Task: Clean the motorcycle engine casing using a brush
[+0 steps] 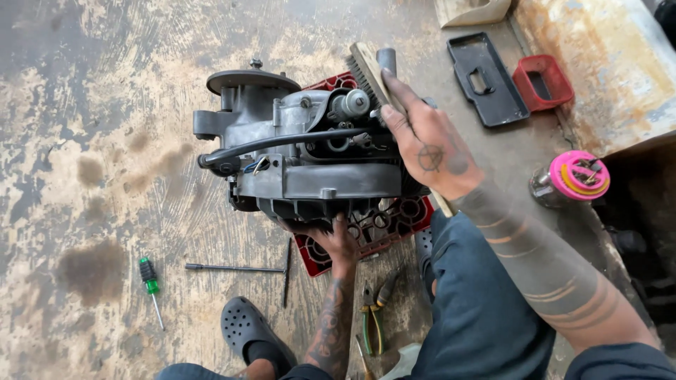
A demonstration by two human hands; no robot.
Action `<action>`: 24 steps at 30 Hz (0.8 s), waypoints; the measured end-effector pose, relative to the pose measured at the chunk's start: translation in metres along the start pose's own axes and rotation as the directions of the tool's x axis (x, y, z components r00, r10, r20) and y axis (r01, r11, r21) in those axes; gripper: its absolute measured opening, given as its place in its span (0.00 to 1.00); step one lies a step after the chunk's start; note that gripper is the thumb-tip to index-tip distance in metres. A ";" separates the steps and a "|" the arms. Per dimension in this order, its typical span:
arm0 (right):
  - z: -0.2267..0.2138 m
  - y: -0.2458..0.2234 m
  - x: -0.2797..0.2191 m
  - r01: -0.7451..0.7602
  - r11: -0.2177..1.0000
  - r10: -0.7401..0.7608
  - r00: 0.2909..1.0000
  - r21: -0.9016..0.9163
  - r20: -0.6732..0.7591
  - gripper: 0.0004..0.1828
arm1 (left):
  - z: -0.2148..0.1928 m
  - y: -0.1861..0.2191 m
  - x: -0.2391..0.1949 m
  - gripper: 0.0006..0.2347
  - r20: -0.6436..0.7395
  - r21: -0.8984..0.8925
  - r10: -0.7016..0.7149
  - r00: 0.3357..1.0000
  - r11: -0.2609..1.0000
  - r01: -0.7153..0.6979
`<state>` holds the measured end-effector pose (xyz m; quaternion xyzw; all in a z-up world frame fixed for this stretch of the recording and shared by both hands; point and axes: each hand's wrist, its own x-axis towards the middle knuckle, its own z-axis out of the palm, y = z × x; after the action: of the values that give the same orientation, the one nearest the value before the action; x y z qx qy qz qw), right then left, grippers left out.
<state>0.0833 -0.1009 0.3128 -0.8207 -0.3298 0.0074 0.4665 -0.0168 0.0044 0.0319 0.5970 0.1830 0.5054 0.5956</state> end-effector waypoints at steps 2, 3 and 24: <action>-0.002 0.001 0.004 -0.021 0.991 0.030 0.997 -0.129 0.067 0.31 | 0.003 -0.007 -0.004 0.45 -0.016 -0.008 -0.055 0.998 0.998 0.055; -0.004 0.009 0.003 -0.026 0.992 0.035 0.997 -0.126 0.067 0.31 | 0.004 -0.005 -0.004 0.45 -0.013 -0.004 -0.058 0.998 0.998 0.058; 0.010 0.013 -0.004 0.125 0.983 -0.116 0.990 -0.133 0.075 0.30 | -0.004 -0.001 0.000 0.50 -0.012 -0.003 -0.065 0.998 0.998 0.065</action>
<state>0.0841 -0.1002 0.2956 -0.8287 -0.3939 -0.0160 0.3972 -0.0194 0.0062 0.0298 0.5866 0.2053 0.4897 0.6115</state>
